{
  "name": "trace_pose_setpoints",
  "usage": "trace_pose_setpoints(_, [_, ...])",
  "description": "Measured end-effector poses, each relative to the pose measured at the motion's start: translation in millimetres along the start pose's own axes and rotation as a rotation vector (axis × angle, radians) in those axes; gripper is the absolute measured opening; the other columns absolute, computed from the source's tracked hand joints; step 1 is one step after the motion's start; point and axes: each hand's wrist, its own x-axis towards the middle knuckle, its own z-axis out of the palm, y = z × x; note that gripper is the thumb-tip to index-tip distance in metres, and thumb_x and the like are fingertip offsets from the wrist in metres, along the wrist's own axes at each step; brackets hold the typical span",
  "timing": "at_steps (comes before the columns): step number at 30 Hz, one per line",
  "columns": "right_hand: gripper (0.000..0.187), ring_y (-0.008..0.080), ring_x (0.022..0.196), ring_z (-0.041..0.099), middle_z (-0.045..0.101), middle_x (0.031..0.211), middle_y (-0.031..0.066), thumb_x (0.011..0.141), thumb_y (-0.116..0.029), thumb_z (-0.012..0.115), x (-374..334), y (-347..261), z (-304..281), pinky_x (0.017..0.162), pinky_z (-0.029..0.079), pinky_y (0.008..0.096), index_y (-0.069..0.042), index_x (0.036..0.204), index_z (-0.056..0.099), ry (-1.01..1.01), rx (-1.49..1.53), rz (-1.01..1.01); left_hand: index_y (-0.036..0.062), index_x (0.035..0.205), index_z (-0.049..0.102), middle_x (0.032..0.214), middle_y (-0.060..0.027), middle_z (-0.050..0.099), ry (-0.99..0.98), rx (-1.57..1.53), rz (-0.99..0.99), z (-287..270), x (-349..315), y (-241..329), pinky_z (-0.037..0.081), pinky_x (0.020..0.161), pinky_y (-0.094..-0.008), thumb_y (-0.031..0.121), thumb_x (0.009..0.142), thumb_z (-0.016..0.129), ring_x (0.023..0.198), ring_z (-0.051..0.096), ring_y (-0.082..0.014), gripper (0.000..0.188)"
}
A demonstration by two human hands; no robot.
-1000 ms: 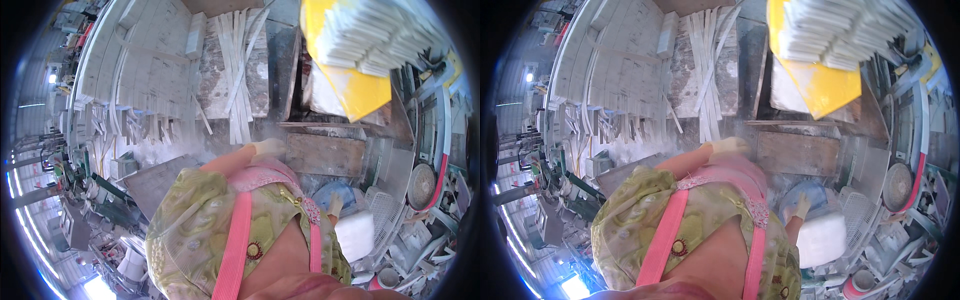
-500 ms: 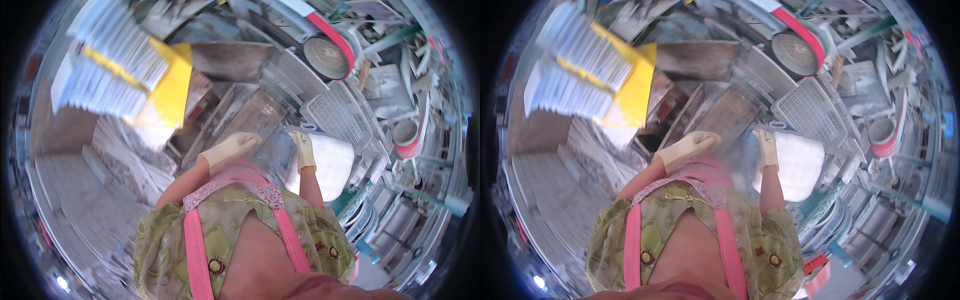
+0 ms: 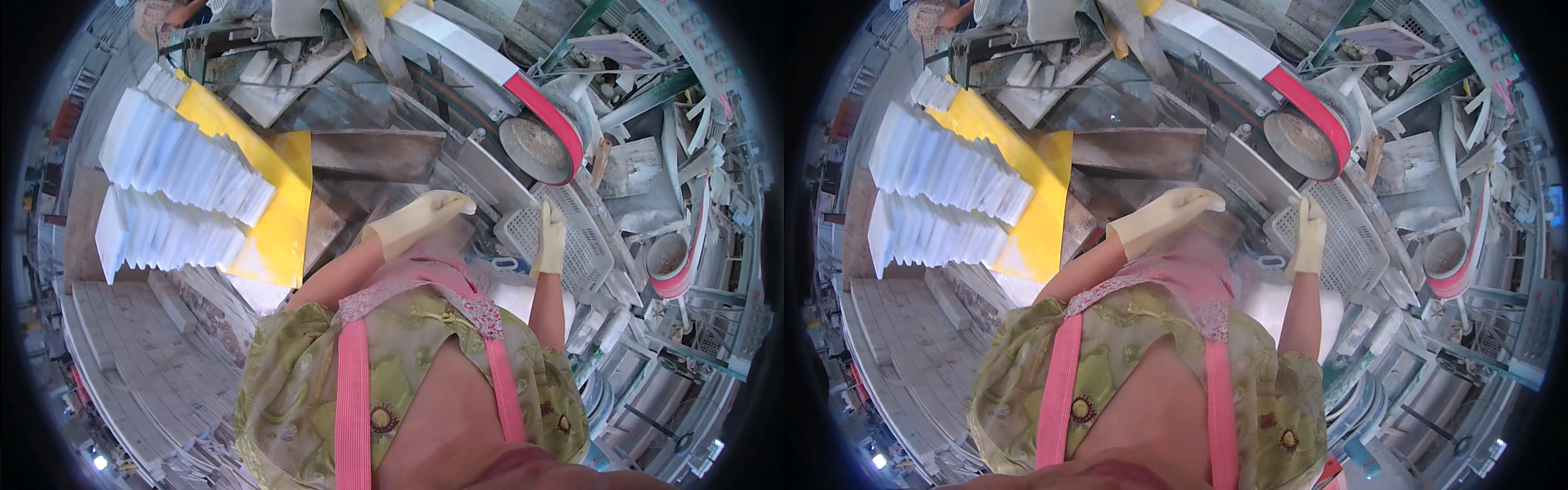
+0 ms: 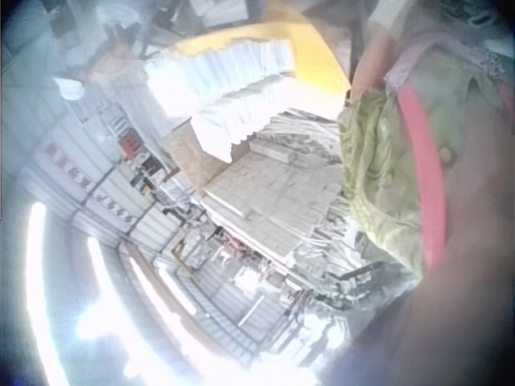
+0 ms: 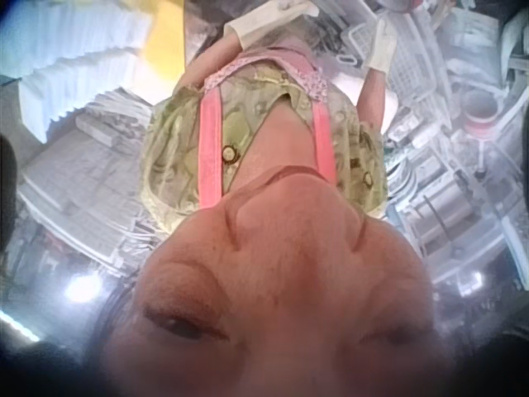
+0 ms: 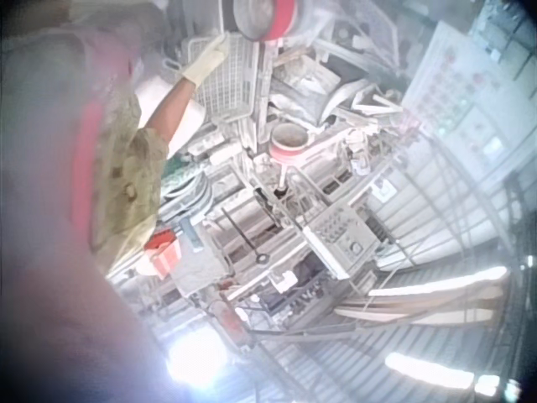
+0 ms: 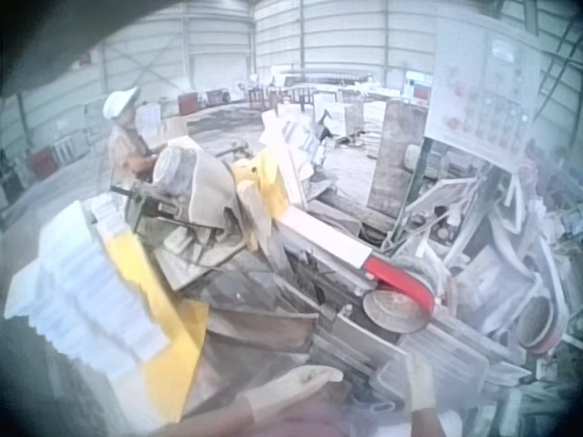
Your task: The person repeatedly picks up small white rectangular tiles from a pile, places them on a yellow tray, and stacks them. The person also briefly inspects a tile and wipes a surface before continuing to stack tiles.
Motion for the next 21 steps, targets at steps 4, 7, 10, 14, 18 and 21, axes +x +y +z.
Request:
trace_pose_setpoints(4, [0.046, 0.0235, 0.118, 0.065, 0.073, 0.121, 0.0148, 0.107, -0.032, 0.052, 100, -26, 4, 0.105, 0.045, 0.0348, 0.002, 0.136, 0.06, 0.051, -0.338, -0.369, 0.0007, 0.124, 0.068, 0.119, -0.0064, 0.07, 0.114, -0.096, 0.044, -23, 10, 13, 0.044, 0.102, -0.0283, 0.029, 0.105, 0.052, 0.116, 0.06, -0.0138, 0.038])
trace_pose_setpoints(7, [0.04, 0.034, 0.119, 0.063, 0.069, 0.125, 0.0179, 0.105, -0.024, 0.052, 174, -39, 11, 0.105, 0.046, 0.0385, 0.0, 0.137, 0.058, -0.044, -0.442, -0.628, -0.0001, 0.121, 0.067, 0.113, -0.0051, 0.069, 0.203, -0.472, -0.071, -35, 10, 4, 0.052, 0.089, -0.0281, 0.031, 0.106, 0.054, 0.106, 0.063, -0.0129, 0.037])
trace_pose_setpoints(10, [0.043, 0.0352, 0.127, 0.057, 0.058, 0.141, 0.0191, 0.105, -0.02, 0.05, 238, -66, 27, 0.109, 0.043, 0.0395, -0.002, 0.144, 0.051, -0.236, -0.327, -0.43, -0.001, 0.123, 0.066, 0.109, -0.0033, 0.07, 0.444, -0.37, -0.007, -45, 17, -12, 0.052, 0.089, -0.0279, 0.027, 0.107, 0.054, 0.099, 0.064, -0.0118, 0.034])
trace_pose_setpoints(14, [0.057, 0.0396, 0.134, 0.05, 0.051, 0.148, 0.0227, 0.099, -0.025, 0.059, 290, -106, 55, 0.113, 0.04, 0.0434, -0.004, 0.15, 0.045, -0.243, -0.634, -0.849, -0.0019, 0.126, 0.065, 0.121, -0.008, 0.07, 0.725, -0.385, 0.001, -49, 33, -20, 0.048, 0.102, -0.0314, 0.031, 0.108, 0.053, 0.114, 0.063, -0.0152, 0.039])
trace_pose_setpoints(18, [0.088, 0.0382, 0.141, 0.043, 0.046, 0.152, 0.0233, 0.077, -0.019, 0.081, 332, -126, 79, 0.117, 0.035, 0.0443, -0.003, 0.153, 0.04, -0.464, -0.908, -0.969, -0.0036, 0.132, 0.061, 0.128, -0.0107, 0.068, 0.781, -0.33, -0.03, -44, 68, -8, 0.044, 0.108, -0.034, 0.032, 0.108, 0.052, 0.121, 0.061, -0.0194, 0.044])
trace_pose_setpoints(21, [0.103, 0.0327, 0.152, 0.029, 0.035, 0.161, 0.0185, 0.07, -0.026, 0.086, 347, -119, 98, 0.124, 0.024, 0.0484, -0.003, 0.156, 0.033, -0.524, -1.013, -1.009, 0.0005, 0.132, 0.062, 0.124, -0.0062, 0.067, 0.776, -0.383, -0.007, -37, 99, 4, 0.045, 0.103, -0.0303, 0.04, 0.104, 0.056, 0.117, 0.059, -0.0144, 0.049])
